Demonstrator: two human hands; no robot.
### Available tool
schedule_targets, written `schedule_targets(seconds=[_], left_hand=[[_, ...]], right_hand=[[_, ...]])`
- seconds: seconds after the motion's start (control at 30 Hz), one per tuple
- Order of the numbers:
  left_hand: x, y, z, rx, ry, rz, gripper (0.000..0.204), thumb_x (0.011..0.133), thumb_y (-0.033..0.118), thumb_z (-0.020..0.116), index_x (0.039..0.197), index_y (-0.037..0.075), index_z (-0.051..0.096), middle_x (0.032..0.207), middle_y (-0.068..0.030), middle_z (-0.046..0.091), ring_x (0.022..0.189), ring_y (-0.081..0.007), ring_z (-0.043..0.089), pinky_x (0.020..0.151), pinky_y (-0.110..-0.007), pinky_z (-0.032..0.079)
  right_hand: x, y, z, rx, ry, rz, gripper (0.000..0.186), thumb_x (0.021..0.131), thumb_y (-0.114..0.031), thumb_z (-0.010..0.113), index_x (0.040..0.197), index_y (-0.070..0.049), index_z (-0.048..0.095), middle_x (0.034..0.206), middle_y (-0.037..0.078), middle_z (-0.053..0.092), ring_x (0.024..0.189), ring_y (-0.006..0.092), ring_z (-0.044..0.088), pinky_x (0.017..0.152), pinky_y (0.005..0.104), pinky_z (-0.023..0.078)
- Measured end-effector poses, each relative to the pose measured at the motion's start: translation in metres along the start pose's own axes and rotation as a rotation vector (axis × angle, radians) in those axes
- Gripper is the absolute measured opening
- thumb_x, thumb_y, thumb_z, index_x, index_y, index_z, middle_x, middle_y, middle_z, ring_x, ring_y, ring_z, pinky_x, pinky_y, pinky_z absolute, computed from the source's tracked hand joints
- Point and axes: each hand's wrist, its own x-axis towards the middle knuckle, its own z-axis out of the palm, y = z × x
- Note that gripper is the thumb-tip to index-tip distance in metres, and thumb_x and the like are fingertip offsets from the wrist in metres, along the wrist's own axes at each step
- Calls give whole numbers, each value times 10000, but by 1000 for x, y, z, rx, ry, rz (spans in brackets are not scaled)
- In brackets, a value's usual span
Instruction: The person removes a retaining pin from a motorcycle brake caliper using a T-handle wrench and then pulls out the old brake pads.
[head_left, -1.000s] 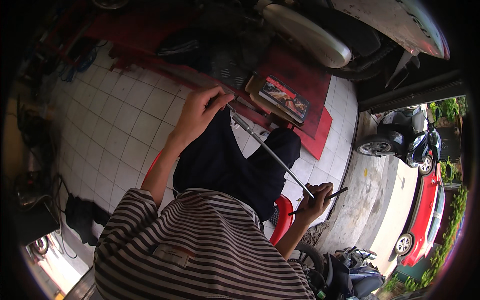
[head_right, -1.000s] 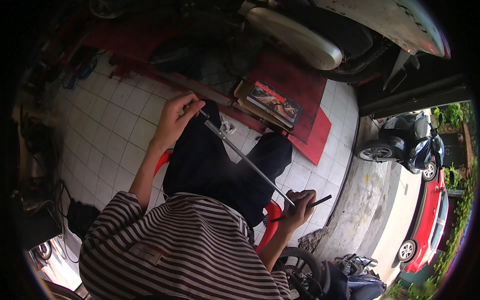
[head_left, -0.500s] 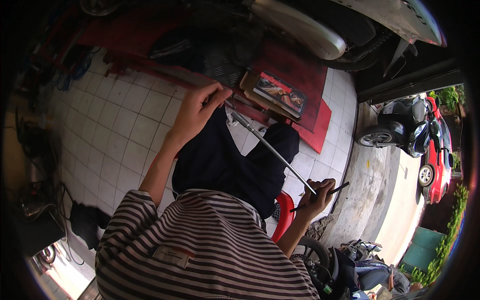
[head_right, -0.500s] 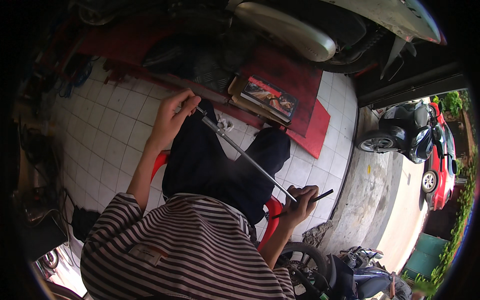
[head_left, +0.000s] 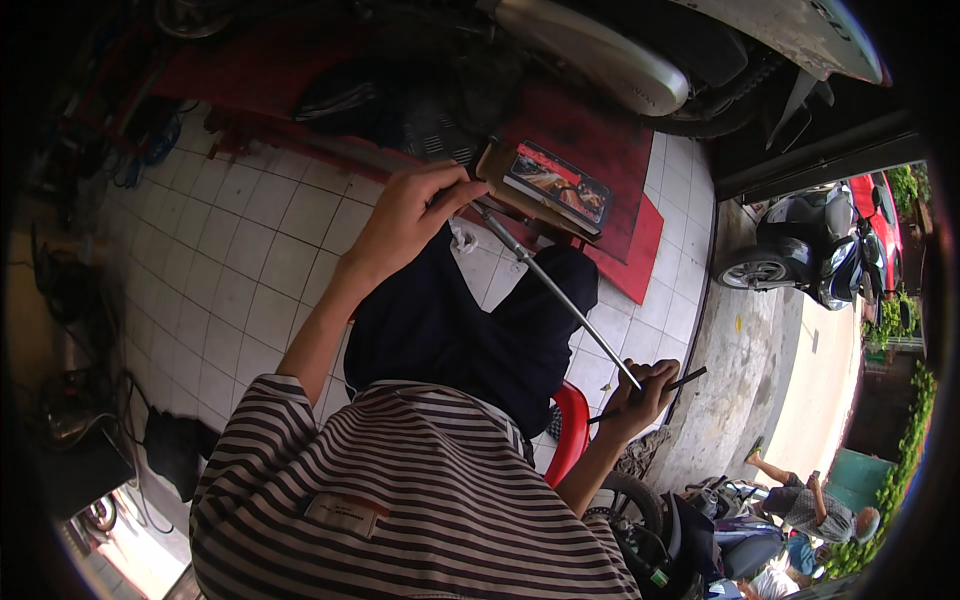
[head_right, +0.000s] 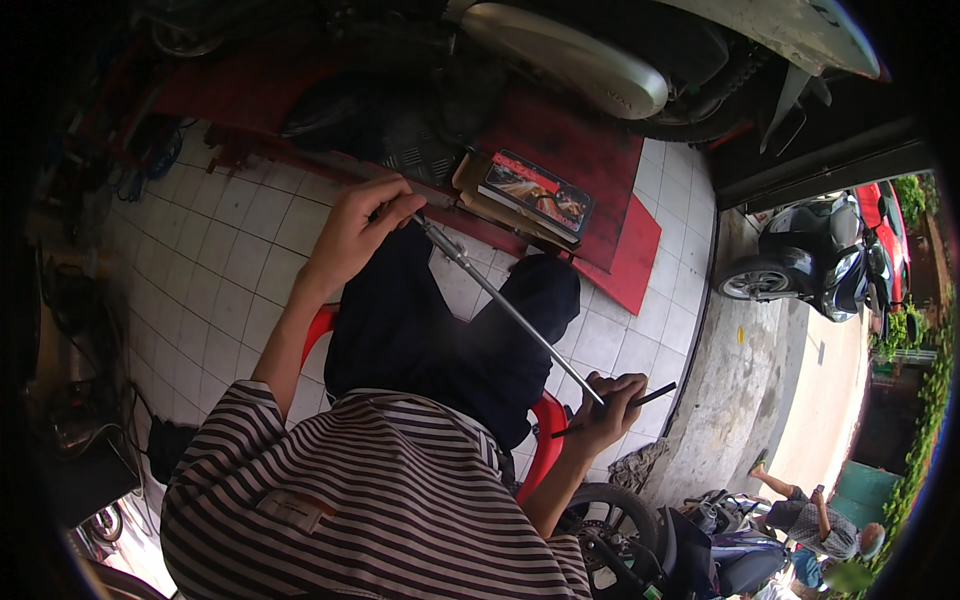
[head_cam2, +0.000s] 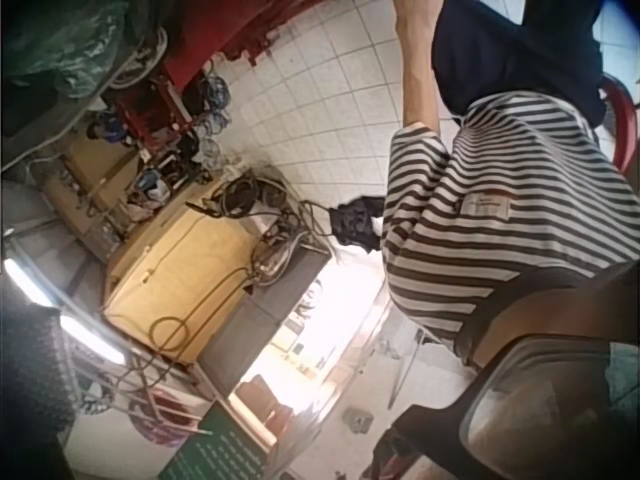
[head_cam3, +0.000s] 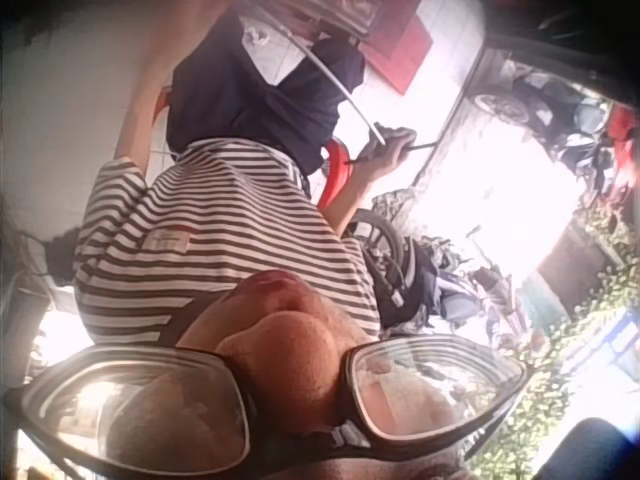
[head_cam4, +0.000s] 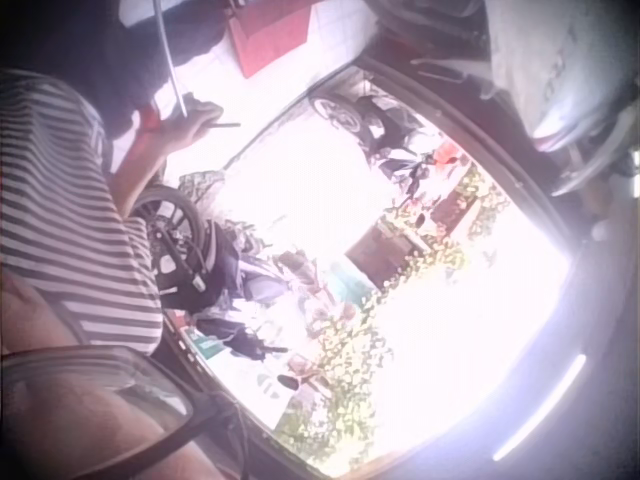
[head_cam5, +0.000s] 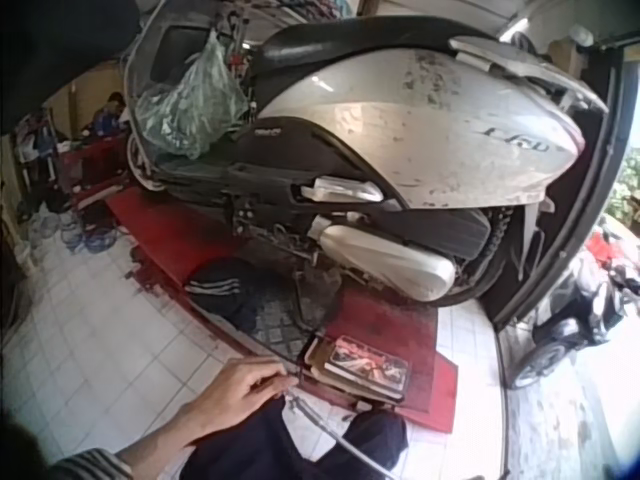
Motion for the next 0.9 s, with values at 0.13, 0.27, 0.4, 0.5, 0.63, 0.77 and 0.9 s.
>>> schedule_targets(seconds=[0.13,0.27,0.4,0.5,0.63,0.77,0.9], left_hand=[[0,0,0,62,-2,94,223,971,134,680,867,-55,624,747,-59,538,654,-141,496,617,-312,404],[-1,-3,0,121,-34,147,164,933,73,701,881,-64,628,772,-87,564,672,-179,535,629,-335,433],[-3,2,-2,152,-65,159,131,914,53,699,872,-46,625,783,-72,598,701,-191,582,728,-351,440],[-3,4,-6,214,-115,178,106,900,42,693,866,-32,624,804,-60,633,732,-203,617,799,-361,432],[-4,4,-7,215,-164,165,94,903,40,682,864,-26,627,826,-58,662,764,-213,642,834,-361,432],[-4,3,-8,260,-134,222,92,910,37,679,874,-35,635,833,-75,654,771,-233,638,796,-373,459],[-6,2,-10,182,-184,113,96,904,39,691,888,-45,648,838,-92,625,782,-249,627,713,-388,474]], right_hand=[[2,2,-6,-5,8,-1,183,1092,-209,494,990,-57,493,744,-4,497,636,69,495,747,312,521],[5,14,-22,41,-80,-69,183,1088,-92,465,999,65,493,941,52,381,679,104,453,720,336,521],[5,9,-20,1,-68,-49,199,1097,-118,453,944,7,477,911,23,376,664,84,418,747,329,504],[8,7,-21,-38,-107,-64,214,1102,-147,447,938,-11,472,877,12,379,652,74,401,753,330,496],[12,7,-25,41,-71,46,246,1114,-185,413,925,-34,459,812,0,373,623,63,375,759,325,479],[14,3,-19,68,-40,67,262,1117,-208,390,910,-58,448,744,-11,369,591,63,344,749,312,456],[15,1,-15,95,-21,99,259,1110,-226,412,908,-67,446,701,-16,390,577,66,327,726,304,432]])
